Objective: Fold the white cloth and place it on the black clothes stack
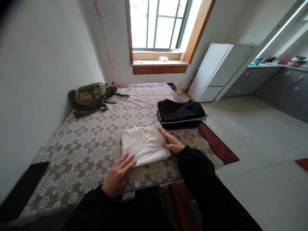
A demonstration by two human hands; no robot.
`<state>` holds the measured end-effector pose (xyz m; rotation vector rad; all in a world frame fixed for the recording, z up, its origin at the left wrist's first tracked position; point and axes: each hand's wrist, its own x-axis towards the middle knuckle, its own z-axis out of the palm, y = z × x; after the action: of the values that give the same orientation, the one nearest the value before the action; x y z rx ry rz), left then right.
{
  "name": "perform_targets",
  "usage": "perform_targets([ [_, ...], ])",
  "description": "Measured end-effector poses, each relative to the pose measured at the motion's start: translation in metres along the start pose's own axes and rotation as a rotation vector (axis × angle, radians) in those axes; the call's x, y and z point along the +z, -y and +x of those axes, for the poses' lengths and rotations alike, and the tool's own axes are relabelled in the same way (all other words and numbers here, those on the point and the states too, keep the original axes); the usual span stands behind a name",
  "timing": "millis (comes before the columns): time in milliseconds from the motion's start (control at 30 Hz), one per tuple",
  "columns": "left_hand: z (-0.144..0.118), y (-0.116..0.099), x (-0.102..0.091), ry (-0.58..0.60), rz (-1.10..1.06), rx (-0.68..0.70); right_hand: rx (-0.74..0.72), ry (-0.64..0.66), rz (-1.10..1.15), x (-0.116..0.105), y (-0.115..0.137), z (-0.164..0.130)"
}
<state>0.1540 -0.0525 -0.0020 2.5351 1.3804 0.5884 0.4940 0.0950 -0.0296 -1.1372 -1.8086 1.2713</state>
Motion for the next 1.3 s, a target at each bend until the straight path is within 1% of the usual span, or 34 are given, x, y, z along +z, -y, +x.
perform_targets([
  [167,0.001,-0.001,-0.001,0.005,0.016,0.000,-0.007,-0.011,0.013,0.002,-0.005,-0.001],
  [333,0.000,-0.004,-0.002,-0.062,0.002,-0.052,0.042,0.015,-0.024,-0.002,-0.005,-0.007],
  [400,0.000,-0.005,-0.003,-0.104,-0.020,-0.092,0.012,-0.039,-0.124,-0.004,0.003,-0.010],
  [500,-0.001,-0.005,-0.003,-0.144,-0.059,-0.136,-0.101,-0.191,-0.353,-0.002,0.028,-0.014],
  [533,-0.001,-0.006,-0.003,-0.147,-0.064,-0.140,-0.151,-0.215,-0.414,0.002,0.038,-0.016],
  [567,-0.001,-0.006,-0.003,-0.146,-0.065,-0.140,-0.202,-0.211,-0.462,0.007,0.049,-0.017],
  [633,0.000,-0.007,-0.003,-0.135,-0.055,-0.136,-0.293,-0.136,-0.528,0.021,0.067,-0.019],
  [700,0.000,-0.007,-0.004,-0.126,-0.042,-0.130,-0.348,-0.044,-0.606,0.038,0.075,-0.016],
  [767,0.000,-0.008,-0.004,-0.119,-0.032,-0.122,-0.335,-0.007,-0.726,0.052,0.071,-0.012],
  [833,0.000,-0.008,-0.004,-0.115,-0.025,-0.113,-0.253,-0.009,-0.863,0.062,0.057,-0.007],
  [900,-0.001,-0.007,-0.003,-0.109,-0.019,-0.104,-0.157,0.000,-0.967,0.066,0.039,-0.003],
  [967,-0.002,-0.007,-0.001,-0.102,-0.009,-0.101,-0.105,0.037,-1.016,0.064,0.025,-0.001],
  [1067,-0.002,-0.006,0.001,-0.087,0.004,-0.108,-0.066,0.114,-1.034,0.051,0.020,0.003],
  [1133,-0.003,-0.006,0.000,-0.084,0.001,-0.098,-0.038,0.188,-1.033,0.043,0.028,0.008],
  [1200,-0.002,-0.007,-0.001,-0.081,-0.006,-0.046,-0.040,0.228,-1.032,0.041,0.043,0.017],
  [1233,-0.002,-0.007,-0.002,-0.074,-0.003,-0.008,-0.068,0.220,-1.031,0.044,0.052,0.022],
  [1300,0.000,-0.007,-0.003,-0.050,0.026,0.050,-0.172,0.170,-1.018,0.059,0.069,0.036],
])
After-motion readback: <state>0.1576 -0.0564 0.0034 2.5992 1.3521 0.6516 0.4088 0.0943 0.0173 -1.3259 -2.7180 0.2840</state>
